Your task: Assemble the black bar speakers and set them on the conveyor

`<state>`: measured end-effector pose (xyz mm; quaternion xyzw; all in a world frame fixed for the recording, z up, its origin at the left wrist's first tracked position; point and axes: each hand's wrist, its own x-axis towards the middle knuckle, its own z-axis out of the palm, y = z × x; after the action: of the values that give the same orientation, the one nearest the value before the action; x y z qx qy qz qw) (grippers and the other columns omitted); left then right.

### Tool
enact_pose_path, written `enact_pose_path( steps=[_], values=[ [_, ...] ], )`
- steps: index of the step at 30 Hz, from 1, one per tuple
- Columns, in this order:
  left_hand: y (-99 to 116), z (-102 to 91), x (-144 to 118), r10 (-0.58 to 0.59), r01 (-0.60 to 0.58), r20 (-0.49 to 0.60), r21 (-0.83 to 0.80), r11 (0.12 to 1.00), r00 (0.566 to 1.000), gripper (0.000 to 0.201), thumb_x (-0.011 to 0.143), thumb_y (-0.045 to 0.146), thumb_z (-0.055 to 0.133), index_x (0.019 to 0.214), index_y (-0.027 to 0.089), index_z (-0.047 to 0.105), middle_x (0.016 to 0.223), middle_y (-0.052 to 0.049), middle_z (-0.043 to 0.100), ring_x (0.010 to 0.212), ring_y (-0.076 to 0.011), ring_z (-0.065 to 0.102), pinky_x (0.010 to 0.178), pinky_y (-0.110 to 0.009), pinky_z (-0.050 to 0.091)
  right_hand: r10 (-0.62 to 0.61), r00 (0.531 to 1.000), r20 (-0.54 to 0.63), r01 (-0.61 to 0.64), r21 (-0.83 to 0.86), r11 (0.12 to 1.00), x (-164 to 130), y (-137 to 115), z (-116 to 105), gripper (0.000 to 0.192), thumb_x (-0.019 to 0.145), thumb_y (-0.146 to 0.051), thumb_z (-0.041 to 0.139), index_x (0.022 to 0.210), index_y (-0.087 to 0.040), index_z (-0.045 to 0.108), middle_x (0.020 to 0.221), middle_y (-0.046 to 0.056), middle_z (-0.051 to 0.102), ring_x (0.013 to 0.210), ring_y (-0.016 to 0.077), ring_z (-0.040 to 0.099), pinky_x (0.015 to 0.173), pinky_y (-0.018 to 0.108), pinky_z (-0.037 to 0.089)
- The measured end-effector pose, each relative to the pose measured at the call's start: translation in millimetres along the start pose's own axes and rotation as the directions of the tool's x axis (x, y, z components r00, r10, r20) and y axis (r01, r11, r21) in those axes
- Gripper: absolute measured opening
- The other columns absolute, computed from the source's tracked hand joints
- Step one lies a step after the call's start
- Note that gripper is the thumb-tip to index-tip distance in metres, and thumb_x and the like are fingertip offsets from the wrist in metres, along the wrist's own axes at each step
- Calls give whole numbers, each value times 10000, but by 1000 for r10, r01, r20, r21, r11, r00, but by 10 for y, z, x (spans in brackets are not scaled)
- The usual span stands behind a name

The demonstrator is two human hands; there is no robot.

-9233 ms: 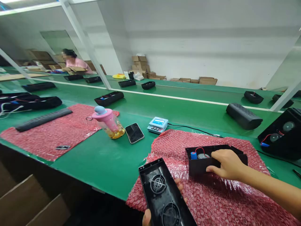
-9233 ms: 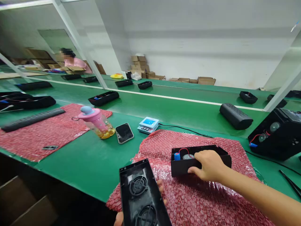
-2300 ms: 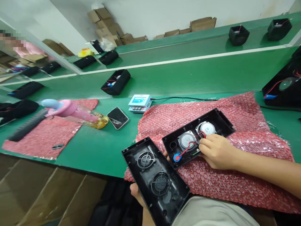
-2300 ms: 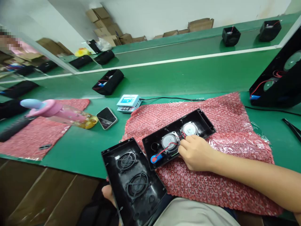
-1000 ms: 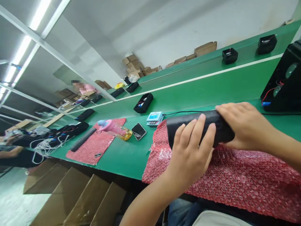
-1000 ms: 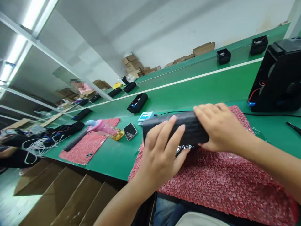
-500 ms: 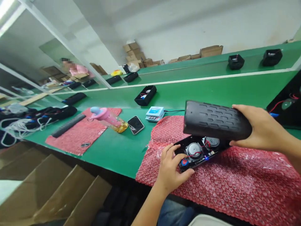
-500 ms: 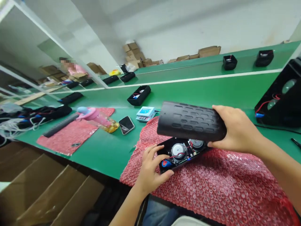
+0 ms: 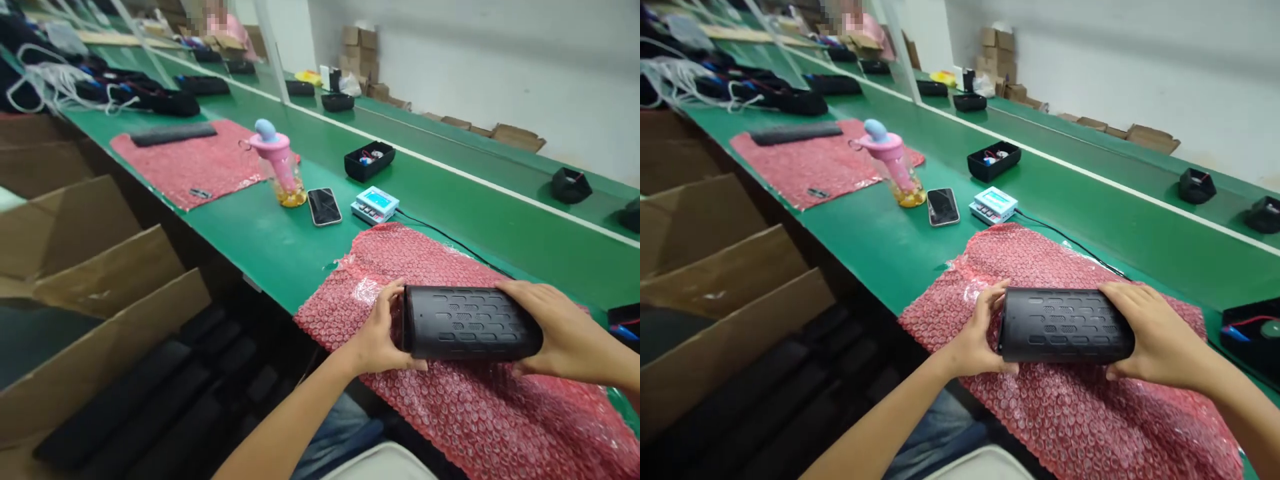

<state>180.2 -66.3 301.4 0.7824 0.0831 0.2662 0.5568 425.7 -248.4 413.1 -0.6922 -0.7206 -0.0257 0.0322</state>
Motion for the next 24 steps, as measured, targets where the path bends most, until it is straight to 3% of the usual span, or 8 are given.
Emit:
enact_pose_path(
  steps=[2,6,12,20,24],
  values=[
    [18,-6,0,-42,43,39,-34,998,998,1230,489,539,822,1410,252,59,1476,-189,200,1368,-342,258,1121,-539,233,3,999,38,-3,2,1000,8,32,55,1010,540,-521,765,1374,-188,302,1262,172,514,1110,389,521,892,546,448],
    [80,-49,20,-99,97,75,18,995,992,1198,517,559,790,1436,208,107,1499,-190,209,1378,-360,227,1127,-557,208,-9,995,103,6,25,1000,-25,93,129,1118,542,-642,749,1417,-188,222,1275,198,493,1117,406,517,886,557,458],
    [119,-54,22,-65,63,48,45,997,997,1118,572,436,775,1442,187,119,1494,-168,245,1372,-328,258,1132,-515,245,18,988,154,-20,17,1000,-89,109,141,1141,550,-665,740,1432,-191,193,1295,200,468,1137,424,493,902,584,441],
    [186,-86,34,-69,68,49,21,997,996,1059,545,341,781,1394,183,167,1420,-160,330,1314,-313,338,1108,-489,297,64,995,77,-62,-26,998,-34,-74,154,1005,636,-545,676,1450,-291,145,1222,160,523,1103,438,510,881,576,459],
    [197,-98,37,-103,101,61,24,995,993,1052,532,294,780,1376,195,159,1387,-156,346,1283,-305,370,1089,-480,323,25,996,87,-17,-89,996,-11,-99,163,1098,634,-665,654,1469,-188,124,1215,202,524,1088,434,523,876,605,444]
  ],
)
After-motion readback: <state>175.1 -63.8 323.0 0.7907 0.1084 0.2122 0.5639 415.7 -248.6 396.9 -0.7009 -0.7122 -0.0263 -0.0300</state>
